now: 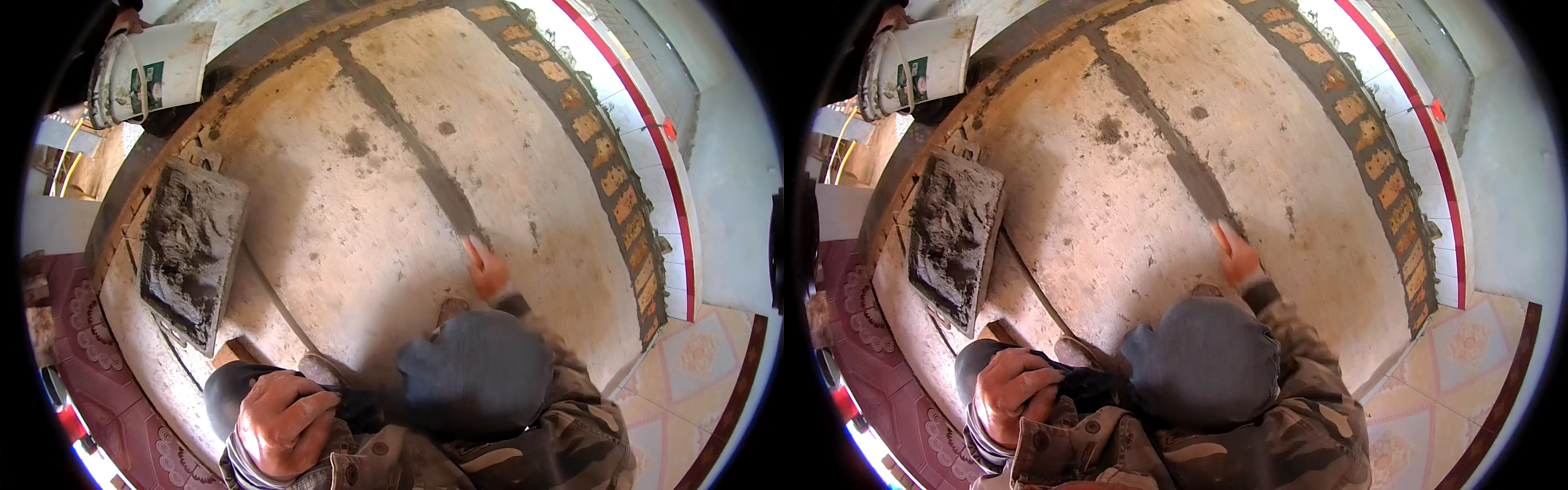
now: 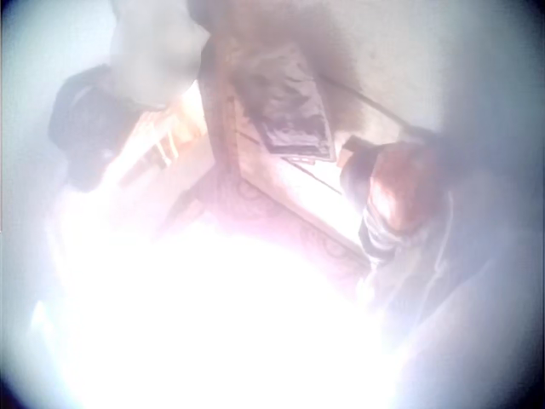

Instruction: The person scoops cement from a tray using a trowel and applies it to the floor, smoothing it into the gaps between tiles. The person repeatedly scoops and spreads the cement to fill the floor area.

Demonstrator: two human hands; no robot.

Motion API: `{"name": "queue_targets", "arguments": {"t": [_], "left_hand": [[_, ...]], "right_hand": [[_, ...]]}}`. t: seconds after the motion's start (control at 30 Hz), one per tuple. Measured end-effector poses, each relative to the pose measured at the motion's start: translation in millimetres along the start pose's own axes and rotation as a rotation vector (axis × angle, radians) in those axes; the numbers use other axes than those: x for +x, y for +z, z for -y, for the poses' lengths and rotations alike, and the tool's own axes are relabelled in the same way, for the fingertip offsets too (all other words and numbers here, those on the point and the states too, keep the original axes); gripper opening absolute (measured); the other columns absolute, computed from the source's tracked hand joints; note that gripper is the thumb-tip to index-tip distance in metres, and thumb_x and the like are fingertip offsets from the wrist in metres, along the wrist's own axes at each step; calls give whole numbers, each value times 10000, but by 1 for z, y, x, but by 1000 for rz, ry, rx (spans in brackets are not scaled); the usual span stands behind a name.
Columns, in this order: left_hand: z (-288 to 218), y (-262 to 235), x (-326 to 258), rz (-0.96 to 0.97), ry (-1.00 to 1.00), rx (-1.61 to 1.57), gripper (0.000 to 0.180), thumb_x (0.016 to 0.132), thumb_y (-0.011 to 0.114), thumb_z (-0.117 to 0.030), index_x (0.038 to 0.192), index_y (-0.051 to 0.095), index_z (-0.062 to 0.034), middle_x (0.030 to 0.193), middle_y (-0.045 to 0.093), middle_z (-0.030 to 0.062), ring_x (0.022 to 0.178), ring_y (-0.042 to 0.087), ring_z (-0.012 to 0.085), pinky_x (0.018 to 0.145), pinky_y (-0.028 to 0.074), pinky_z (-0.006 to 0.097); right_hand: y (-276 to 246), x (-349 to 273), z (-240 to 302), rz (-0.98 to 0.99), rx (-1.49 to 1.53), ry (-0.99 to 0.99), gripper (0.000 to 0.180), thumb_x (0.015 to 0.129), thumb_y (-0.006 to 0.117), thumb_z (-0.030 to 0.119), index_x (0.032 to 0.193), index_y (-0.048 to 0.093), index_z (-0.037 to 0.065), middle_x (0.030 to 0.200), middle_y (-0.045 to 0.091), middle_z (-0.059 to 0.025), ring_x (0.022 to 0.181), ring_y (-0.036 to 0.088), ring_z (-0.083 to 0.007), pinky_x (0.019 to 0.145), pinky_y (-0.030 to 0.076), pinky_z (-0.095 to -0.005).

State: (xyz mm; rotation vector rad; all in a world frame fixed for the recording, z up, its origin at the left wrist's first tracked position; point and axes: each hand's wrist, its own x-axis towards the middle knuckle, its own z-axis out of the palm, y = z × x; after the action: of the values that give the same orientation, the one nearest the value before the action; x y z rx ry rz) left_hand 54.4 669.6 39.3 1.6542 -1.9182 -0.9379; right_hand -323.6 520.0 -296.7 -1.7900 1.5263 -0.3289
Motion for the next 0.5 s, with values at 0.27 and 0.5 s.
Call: {"name": "queue_targets", "arguments": {"t": [0.27,0.5], "left_hand": [[-7,5,8,51,-20,33,238,726,760,-2,961,744,-38,910,700,124,854,697,337,792,556,433],[8,3,10,-1,47,10,257,703,796,1,953,745,-34,880,672,117,778,685,310,732,541,420]], "right_hand": [[19,214,98,-67,-151,-122,589,955,688,224,1508,512,126,1239,688,-254,1122,662,-435,934,541,-482],[25,130,32,-100,-128,-161,587,950,680,179,1509,513,116,1186,693,-265,1083,663,-439,906,545,-476]]}}
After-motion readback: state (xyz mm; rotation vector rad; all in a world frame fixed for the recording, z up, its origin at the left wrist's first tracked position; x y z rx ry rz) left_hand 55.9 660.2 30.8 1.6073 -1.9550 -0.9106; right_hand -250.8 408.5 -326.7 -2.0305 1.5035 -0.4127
